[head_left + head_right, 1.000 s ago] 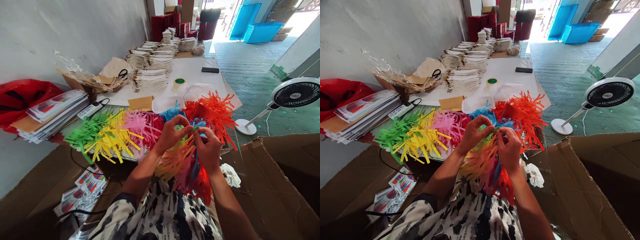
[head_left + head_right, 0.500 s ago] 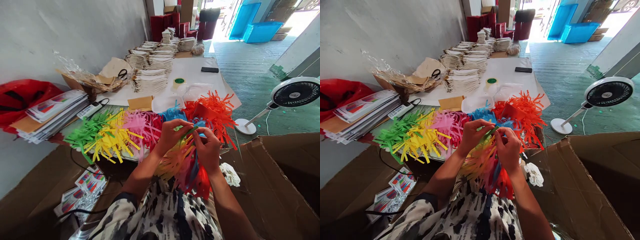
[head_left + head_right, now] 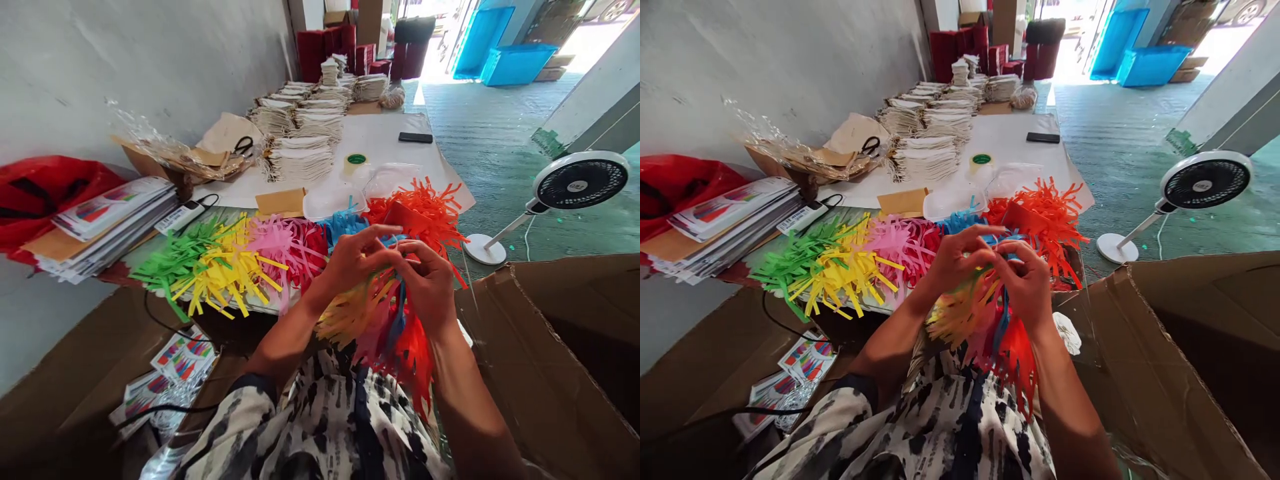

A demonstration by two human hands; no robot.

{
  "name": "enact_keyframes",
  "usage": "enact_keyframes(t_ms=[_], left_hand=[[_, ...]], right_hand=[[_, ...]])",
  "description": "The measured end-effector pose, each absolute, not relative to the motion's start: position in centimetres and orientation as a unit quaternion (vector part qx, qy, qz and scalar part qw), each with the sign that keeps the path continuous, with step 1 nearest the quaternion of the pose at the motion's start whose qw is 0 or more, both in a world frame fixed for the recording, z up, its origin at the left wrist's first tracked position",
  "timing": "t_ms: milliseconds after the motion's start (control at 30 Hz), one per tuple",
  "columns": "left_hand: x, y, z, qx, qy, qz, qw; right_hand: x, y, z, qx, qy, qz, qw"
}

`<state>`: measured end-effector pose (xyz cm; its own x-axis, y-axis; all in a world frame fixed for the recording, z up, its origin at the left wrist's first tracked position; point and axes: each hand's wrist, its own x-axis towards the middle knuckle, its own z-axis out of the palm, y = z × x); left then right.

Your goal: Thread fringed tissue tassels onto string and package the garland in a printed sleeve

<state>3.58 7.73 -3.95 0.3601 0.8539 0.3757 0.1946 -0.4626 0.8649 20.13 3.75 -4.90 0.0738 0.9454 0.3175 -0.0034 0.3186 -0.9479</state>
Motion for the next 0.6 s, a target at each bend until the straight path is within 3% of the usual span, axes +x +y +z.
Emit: enact_keyframes(t_ms=[133, 333, 500, 600], left_hand=[[3.1, 7.2, -3.5, 0.780, 0.306, 0.333, 0.432], [2.3, 5.3, -2.8, 0.780, 0.241, 0.235, 0.528], [1.6, 3.3, -2.1, 0.813, 0.263, 0.251, 0.456], [1.4, 1.8, -0.9, 0.842, 0.259, 0.305, 0.362]], right_hand=[[21.4, 3.2, -3.3, -0.429, -0.593, 0.372, 0.571], [22.3, 0.7, -0.3, -0.450, -0.696, 0.198, 0.523], [22.1, -2.0, 0.8, -0.427, -0.735, 0.038, 0.526], [21.8, -3.1, 1.3, -0.423, -0.729, 0.023, 0.538]])
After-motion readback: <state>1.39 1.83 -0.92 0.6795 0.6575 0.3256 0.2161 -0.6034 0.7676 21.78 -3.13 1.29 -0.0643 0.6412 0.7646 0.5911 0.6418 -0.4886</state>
